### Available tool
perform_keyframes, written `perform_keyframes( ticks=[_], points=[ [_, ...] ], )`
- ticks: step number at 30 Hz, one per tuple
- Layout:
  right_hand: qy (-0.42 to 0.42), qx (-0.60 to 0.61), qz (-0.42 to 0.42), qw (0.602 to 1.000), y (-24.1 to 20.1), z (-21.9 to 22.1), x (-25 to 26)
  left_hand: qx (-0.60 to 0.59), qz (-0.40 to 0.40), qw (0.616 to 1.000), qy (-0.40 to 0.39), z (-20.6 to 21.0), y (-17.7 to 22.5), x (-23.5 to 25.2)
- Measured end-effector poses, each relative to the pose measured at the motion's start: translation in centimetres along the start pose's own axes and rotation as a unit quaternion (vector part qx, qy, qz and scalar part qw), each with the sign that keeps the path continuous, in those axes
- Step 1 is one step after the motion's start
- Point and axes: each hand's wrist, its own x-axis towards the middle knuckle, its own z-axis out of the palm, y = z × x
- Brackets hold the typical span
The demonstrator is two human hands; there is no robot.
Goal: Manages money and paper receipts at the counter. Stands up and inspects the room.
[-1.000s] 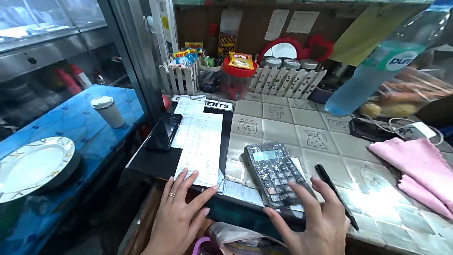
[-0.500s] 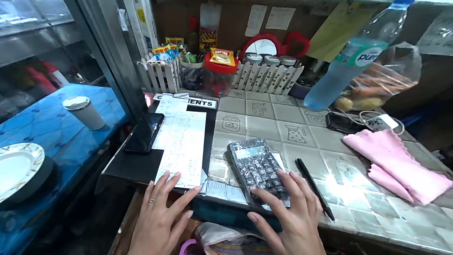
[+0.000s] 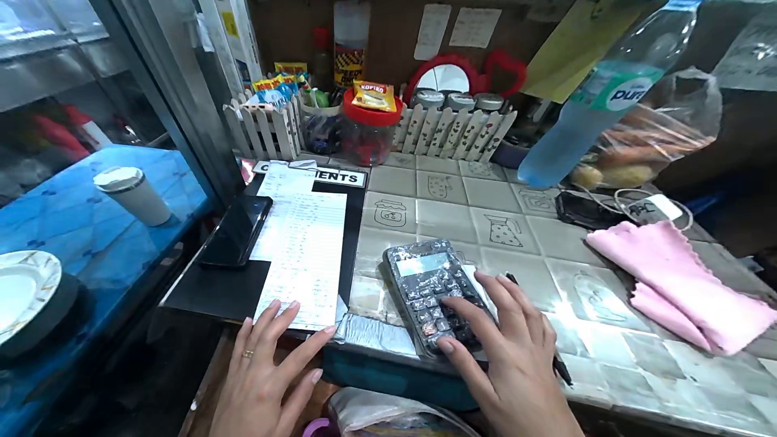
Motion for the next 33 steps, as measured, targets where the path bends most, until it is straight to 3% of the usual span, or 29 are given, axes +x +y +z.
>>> perform_keyframes(
  ticks=[8,15,21,27,33],
  points=[
    [0.013,0.045,-0.067,0.997,0.7,0.0,-1.1,0.001,-0.004,1.0,-0.002,0.0,0.0,-0.1],
    [0.0,0.029,-0.056,0.998,0.5,0.3,-0.6,0.006,0.001,1.0,-0.004,0.0,-0.1,0.0],
    [-0.02,0.071,-0.102,0.992,0.8,-0.7,-1.4,-0.002,-0.005,1.0,-0.01,-0.3,0.1,0.2],
    [-0.042,0.122,0.003,0.992,1.4,-1.5,-1.2,-0.009,-0.01,1.0,-0.018,-0.6,0.5,0.3],
    [-0.021,0.175,0.021,0.984,1.8,-0.7,-1.4,-0.017,-0.02,0.999,-0.024,-0.8,0.8,0.4]
  ],
)
